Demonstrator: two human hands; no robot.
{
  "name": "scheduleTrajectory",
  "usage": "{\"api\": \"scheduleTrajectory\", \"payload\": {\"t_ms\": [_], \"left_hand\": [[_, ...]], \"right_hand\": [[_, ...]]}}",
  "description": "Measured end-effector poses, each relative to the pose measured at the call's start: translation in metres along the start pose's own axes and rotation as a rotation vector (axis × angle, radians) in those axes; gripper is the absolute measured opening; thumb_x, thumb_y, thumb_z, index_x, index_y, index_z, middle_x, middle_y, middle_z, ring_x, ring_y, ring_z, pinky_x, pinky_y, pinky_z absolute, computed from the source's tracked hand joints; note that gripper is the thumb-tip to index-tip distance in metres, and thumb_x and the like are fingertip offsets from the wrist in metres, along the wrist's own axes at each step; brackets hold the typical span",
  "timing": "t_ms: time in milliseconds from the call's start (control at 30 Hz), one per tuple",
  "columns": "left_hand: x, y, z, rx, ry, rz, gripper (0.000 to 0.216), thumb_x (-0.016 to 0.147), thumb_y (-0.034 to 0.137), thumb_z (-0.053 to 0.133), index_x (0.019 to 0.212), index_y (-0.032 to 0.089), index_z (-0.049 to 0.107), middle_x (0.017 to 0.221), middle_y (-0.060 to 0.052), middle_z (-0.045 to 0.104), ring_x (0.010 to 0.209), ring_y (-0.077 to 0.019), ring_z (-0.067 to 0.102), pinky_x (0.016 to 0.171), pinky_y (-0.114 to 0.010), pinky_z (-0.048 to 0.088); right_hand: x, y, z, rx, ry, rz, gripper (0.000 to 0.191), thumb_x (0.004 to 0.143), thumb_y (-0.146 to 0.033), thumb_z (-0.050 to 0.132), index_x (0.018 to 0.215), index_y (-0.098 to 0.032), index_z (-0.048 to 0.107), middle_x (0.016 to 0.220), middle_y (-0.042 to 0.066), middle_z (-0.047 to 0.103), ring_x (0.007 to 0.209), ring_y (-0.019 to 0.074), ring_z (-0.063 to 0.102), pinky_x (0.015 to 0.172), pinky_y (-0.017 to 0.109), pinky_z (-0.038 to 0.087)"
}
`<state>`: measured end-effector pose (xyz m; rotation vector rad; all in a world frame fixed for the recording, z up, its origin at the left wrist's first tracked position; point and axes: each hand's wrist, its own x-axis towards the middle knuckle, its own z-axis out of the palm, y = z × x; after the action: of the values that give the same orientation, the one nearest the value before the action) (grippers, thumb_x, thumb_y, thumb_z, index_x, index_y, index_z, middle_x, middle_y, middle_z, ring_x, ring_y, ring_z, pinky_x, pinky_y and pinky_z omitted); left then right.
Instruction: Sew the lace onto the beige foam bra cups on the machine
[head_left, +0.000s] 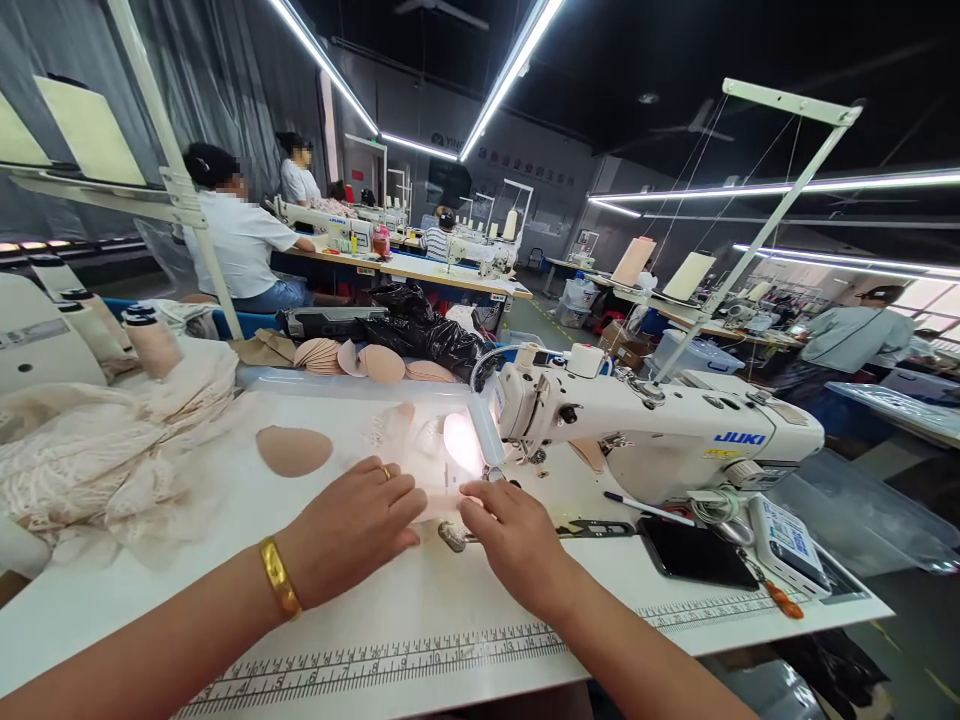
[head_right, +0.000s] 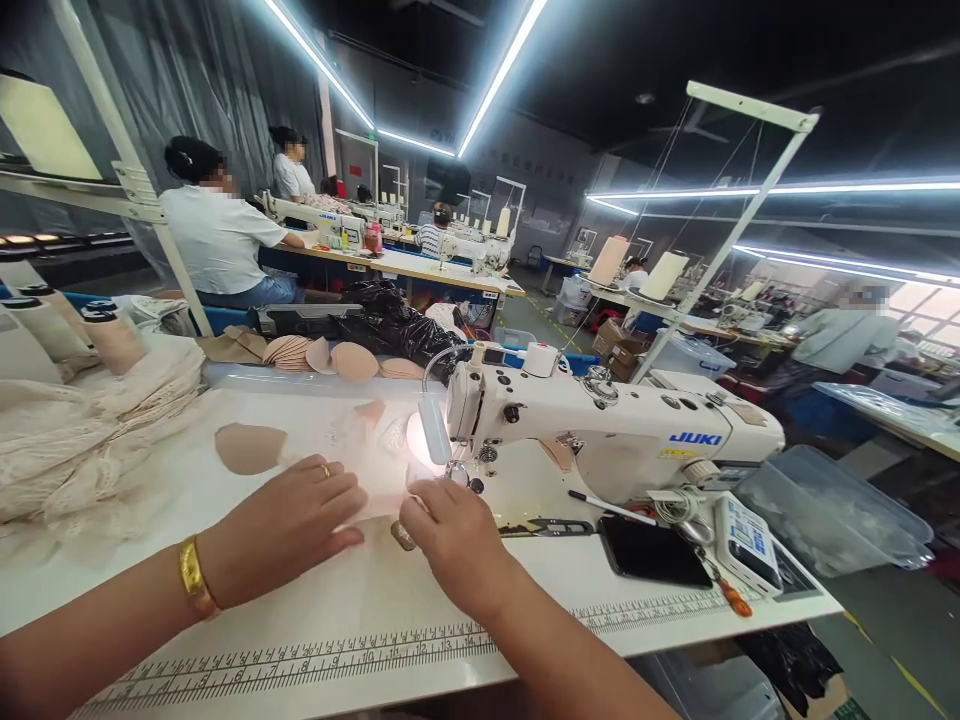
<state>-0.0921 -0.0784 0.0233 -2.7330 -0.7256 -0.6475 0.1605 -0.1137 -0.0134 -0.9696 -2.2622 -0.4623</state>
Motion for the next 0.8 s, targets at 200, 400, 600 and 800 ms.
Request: {"api": "scheduleTrajectory", "payload": {"t_ms": [200, 400, 600, 800], "left_hand": [[0.015, 0.015, 0.029, -0.054, -0.095, 0.135, 0.018, 0.09, 0.006, 0.066, 0.087, 0.021, 0.057, 0.088, -0.001, 0.069, 0.079, -0.022, 0.062, 0.085, -0.039, 0.042], [0.047, 0.008, 0.065, -0.039, -0.195, 0.164, 0.027, 0.074, -0.002, 0.064, 0.075, 0.022, 0.051, 0.076, -0.002, 0.061, 0.064, -0.0223, 0.055, 0.061, -0.036, 0.035], [0.039, 0.014, 0.086, -0.091, -0.025, 0.11, 0.027, 0.087, -0.004, 0.055, 0.074, 0.02, 0.052, 0.08, -0.003, 0.058, 0.071, -0.0207, 0.052, 0.067, -0.035, 0.038], [0.042, 0.014, 0.087, -0.068, -0.062, 0.116, 0.024, 0.096, 0.003, 0.049, 0.079, 0.018, 0.057, 0.082, -0.004, 0.06, 0.073, -0.0212, 0.053, 0.071, -0.037, 0.041]], "right_hand": [[-0.029, 0.034, 0.024, 0.124, -0.237, -0.128, 0.024, 0.106, -0.008, 0.048, 0.103, -0.022, 0.068, 0.106, 0.005, 0.077, 0.088, 0.0194, 0.065, 0.076, 0.031, 0.051], [-0.029, 0.062, 0.026, 0.204, -0.226, -0.125, 0.03, 0.104, -0.003, 0.048, 0.115, -0.023, 0.068, 0.119, 0.006, 0.077, 0.105, 0.0214, 0.066, 0.08, 0.032, 0.054], [-0.036, 0.064, 0.016, 0.163, -0.241, -0.008, 0.033, 0.1, -0.005, 0.049, 0.112, -0.027, 0.071, 0.101, 0.002, 0.072, 0.089, 0.019, 0.058, 0.078, 0.03, 0.049], [-0.039, 0.068, 0.007, 0.203, -0.276, 0.022, 0.032, 0.098, -0.003, 0.047, 0.104, -0.025, 0.07, 0.094, 0.002, 0.065, 0.082, 0.0177, 0.052, 0.071, 0.027, 0.043]]}}
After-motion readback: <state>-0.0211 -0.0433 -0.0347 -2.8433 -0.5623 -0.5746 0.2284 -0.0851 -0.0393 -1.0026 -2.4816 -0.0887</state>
